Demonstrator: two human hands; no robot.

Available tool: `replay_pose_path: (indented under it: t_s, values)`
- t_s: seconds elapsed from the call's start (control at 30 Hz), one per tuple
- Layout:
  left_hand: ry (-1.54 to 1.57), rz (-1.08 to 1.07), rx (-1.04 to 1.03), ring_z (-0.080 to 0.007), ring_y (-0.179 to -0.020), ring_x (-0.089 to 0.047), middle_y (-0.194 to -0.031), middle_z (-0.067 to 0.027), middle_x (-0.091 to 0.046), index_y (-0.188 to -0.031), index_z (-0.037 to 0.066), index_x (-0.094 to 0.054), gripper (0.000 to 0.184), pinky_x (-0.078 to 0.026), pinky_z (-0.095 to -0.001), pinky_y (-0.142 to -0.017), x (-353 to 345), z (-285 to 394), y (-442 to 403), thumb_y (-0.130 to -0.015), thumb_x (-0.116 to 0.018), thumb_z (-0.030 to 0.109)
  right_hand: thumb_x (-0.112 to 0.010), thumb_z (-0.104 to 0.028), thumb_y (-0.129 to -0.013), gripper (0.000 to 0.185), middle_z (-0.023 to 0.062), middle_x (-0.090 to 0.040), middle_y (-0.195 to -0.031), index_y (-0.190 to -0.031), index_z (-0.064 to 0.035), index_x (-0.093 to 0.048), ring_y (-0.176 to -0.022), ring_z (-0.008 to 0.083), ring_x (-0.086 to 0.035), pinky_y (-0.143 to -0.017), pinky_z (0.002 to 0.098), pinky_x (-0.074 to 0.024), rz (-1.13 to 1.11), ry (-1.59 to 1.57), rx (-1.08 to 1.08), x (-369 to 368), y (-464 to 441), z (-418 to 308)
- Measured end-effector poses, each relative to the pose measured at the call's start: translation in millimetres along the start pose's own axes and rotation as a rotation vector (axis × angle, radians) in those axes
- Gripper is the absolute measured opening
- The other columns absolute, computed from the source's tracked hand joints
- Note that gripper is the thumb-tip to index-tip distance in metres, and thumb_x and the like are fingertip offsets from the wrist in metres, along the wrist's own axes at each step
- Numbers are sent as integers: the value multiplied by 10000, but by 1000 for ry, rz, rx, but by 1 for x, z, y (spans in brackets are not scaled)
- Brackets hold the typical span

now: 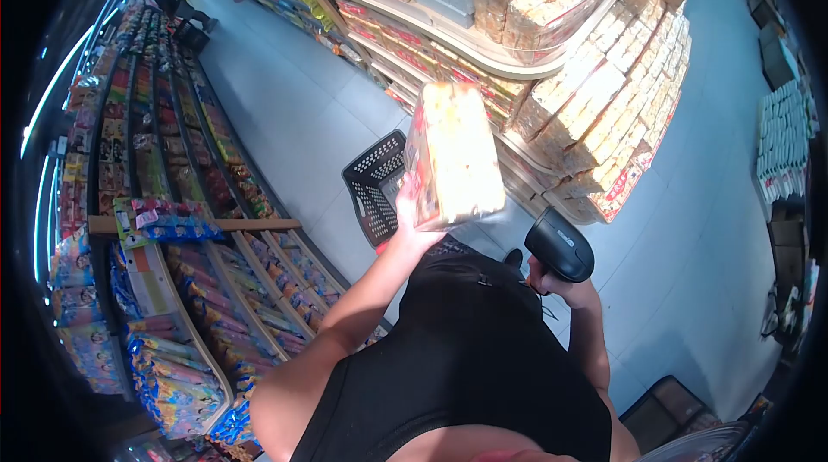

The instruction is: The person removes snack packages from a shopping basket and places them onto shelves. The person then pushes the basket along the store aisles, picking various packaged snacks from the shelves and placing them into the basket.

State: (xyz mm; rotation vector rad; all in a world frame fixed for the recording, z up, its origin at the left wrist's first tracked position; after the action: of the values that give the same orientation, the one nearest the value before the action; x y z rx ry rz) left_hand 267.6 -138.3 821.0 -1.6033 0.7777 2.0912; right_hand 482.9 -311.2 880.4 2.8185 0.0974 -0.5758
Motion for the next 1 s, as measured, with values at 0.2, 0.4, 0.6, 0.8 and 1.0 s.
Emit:
replay_pose_path:
  t_s: [0.2,0.4,0.6,0.8,1.0]
  values:
    - [12,142,-34,-304,-1346,-560,-1494,-120,-562,-1507,100,-490,639,-461,-469,-1123,-16,-7,-1,-1010,-557,496,-831,-92,-809,439,21,-703,-956,-1203,-37,-645,-875,129,-666,-816,318,-554,-30,60,-73,-3,-4,2]
    - [-171,220,-95,-303,-1398,-508,-1524,-126,-526,-1544,77,-398,628,-399,-500,-1166,-12,1,8,-1045,-522,439,-850,-82,-797,534,37,-701,-1054,-1268,-40,-603,-971,130,-648,-911,331,-527,-11,194,-61,-1,-9,14]
    - [-255,303,-150,-316,-1381,-524,-1525,-140,-518,-1529,59,-400,624,-398,-514,-1170,-18,14,13,-1041,-545,420,-828,-109,-843,444,48,-699,-1033,-1220,-5,-617,-947,138,-618,-890,305,-504,6,346,64,-28,-22,-20]
    - [-162,252,-81,-321,-1367,-537,-1511,-161,-524,-1528,35,-383,608,-422,-507,-1156,-27,11,1,-1056,-528,390,-818,-127,-866,295,45,-649,-851,-1055,4,-635,-785,132,-562,-754,312,-489,-53,381,40,-44,-36,-12]
    - [-390,175,-101,-339,-1358,-544,-1496,-202,-524,-1521,1,-365,656,-442,-509,-1146,-10,20,-12,-1014,-607,340,-828,-138,-859,435,46,-681,-926,-1211,-3,-611,-849,129,-593,-808,302,-499,93,361,84,-38,-37,-15]
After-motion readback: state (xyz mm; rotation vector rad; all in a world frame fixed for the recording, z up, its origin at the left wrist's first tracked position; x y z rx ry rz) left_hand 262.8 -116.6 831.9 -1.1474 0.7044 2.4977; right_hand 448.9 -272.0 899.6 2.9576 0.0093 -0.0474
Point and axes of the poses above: each hand's wrist, its own y-axis away from the middle knuckle, its own x-axis out of the back of the hand, z = x × y, the point moved 4 cm from there along -y, towards the middle knuckle
